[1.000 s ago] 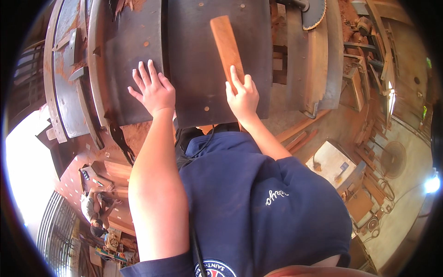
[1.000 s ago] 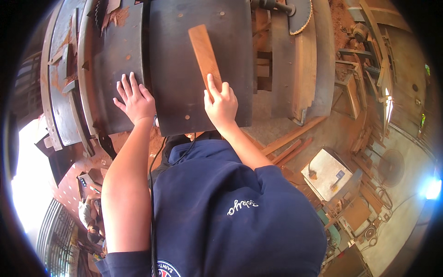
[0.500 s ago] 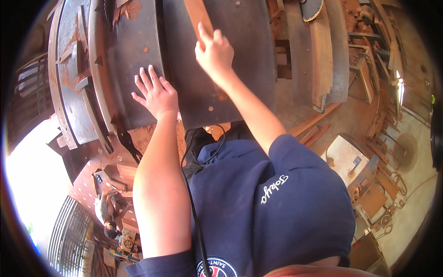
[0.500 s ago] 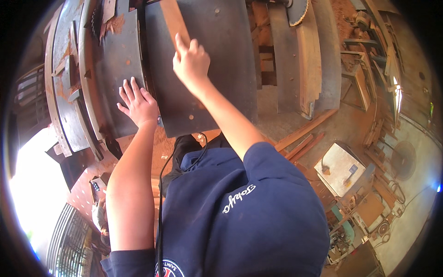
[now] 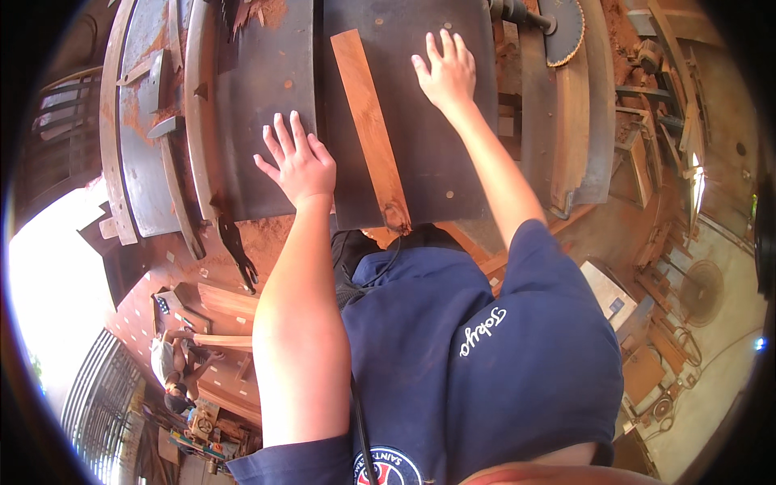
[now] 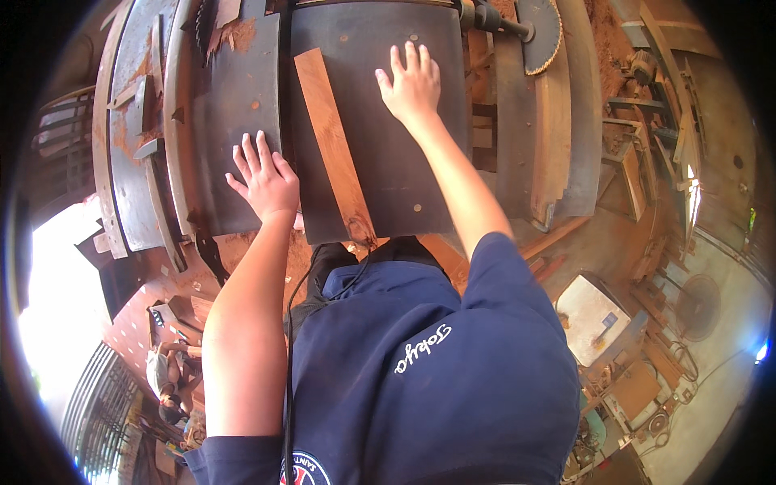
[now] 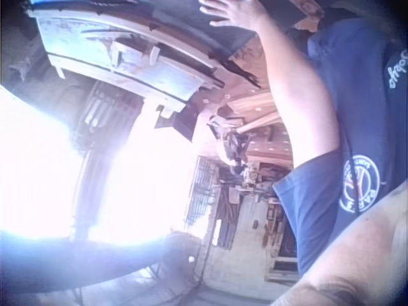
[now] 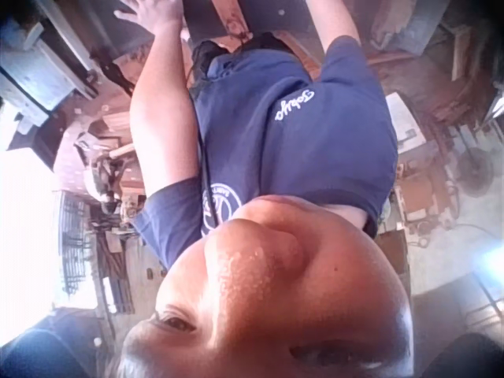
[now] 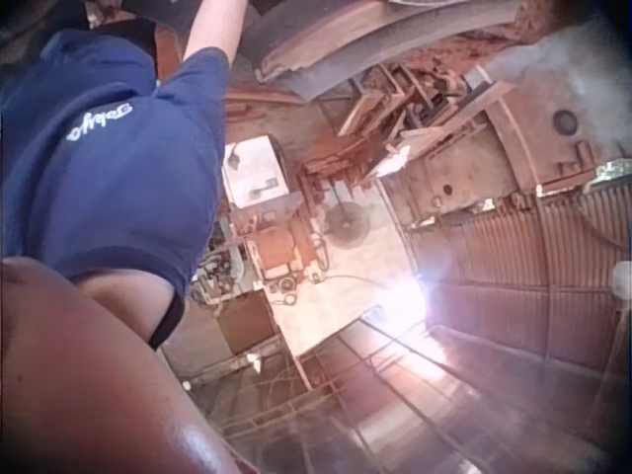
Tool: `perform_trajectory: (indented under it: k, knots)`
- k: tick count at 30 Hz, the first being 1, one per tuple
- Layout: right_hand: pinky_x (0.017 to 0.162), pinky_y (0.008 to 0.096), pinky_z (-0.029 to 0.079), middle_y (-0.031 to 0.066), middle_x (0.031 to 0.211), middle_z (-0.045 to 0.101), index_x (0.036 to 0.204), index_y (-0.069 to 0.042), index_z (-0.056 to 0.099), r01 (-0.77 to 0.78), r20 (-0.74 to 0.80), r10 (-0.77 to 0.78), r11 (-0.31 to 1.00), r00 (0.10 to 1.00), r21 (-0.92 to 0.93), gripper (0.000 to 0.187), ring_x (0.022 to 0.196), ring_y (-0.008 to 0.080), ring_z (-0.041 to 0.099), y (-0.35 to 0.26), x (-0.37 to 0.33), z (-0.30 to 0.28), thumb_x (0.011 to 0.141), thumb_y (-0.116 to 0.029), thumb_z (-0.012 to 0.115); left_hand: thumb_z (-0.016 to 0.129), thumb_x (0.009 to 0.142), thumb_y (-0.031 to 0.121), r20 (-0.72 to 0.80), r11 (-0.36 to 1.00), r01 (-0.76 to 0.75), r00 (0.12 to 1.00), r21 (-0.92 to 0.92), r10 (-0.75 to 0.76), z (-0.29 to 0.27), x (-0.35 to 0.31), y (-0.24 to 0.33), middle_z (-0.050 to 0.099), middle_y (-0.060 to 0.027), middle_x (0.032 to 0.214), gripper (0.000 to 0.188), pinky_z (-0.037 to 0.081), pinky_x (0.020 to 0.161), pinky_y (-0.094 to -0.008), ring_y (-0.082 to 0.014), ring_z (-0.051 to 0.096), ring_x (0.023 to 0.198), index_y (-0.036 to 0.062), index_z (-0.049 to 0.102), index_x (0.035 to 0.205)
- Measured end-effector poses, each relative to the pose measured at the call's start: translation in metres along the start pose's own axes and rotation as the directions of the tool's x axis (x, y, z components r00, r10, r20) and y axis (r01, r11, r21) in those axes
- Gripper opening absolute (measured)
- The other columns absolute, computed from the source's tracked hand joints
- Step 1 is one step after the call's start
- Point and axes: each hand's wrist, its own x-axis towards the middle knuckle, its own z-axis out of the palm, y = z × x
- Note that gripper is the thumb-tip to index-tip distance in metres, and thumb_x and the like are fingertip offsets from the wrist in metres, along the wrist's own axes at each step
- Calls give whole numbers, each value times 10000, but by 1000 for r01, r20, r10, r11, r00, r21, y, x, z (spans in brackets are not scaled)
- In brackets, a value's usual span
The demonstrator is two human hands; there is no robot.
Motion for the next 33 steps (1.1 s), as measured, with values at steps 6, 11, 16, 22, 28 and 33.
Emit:
perform_trajectory:
  k: [6,11,16,22,28,33]
  knots:
    - [1243,580,176,121,1658,316,1569,-147,400,427,289,-433,900,854,88,661,1543,360,242,-15,-24,-3,1033,-529,467,447,1015,284,4,1000,11,1000,17,-11,6,-8,-8,364,-43,1632,526,160,1186,-660,-276,268,1535,186,436,1532]
    - [1237,586,184,129,1640,352,1541,-105,439,80,126,-82,996,989,26,645,1533,379,264,3,-26,12,1036,-505,470,448,1016,294,22,1000,12,1000,3,-12,2,-9,-3,354,-36,1635,524,136,1200,-653,-272,256,1538,189,437,1530]
    - [1225,568,227,232,1590,382,1436,76,492,-59,269,-108,837,957,545,614,1496,398,328,-89,-81,-33,1041,-392,522,450,1017,296,10,1000,27,1000,-4,-27,3,-8,-4,351,-34,1637,524,135,1203,-648,-268,254,1539,190,435,1530]
    - [1202,486,332,356,1608,173,1481,206,254,-113,221,9,878,975,465,859,1439,472,370,-136,-83,-44,911,-246,711,460,1015,296,-26,1000,8,1000,-1,-8,5,-4,-2,368,-38,1628,516,150,1196,-651,-269,269,1532,194,450,1520]
    - [1038,444,529,363,1586,204,1457,217,262,-137,239,26,876,971,463,864,1282,478,543,-123,-62,-32,851,-171,739,465,1014,295,-44,1000,3,999,-8,-4,6,-6,-5,390,-43,1614,512,163,1189,-655,-277,298,1519,196,458,1517]
    - [990,429,558,326,1613,170,1483,180,224,-160,247,44,867,968,472,869,1269,483,552,-106,-39,-27,870,-186,720,458,1017,302,-36,1000,-6,999,-7,5,4,-4,-3,377,-43,1627,522,154,1192,-652,-276,289,1526,198,450,1528]
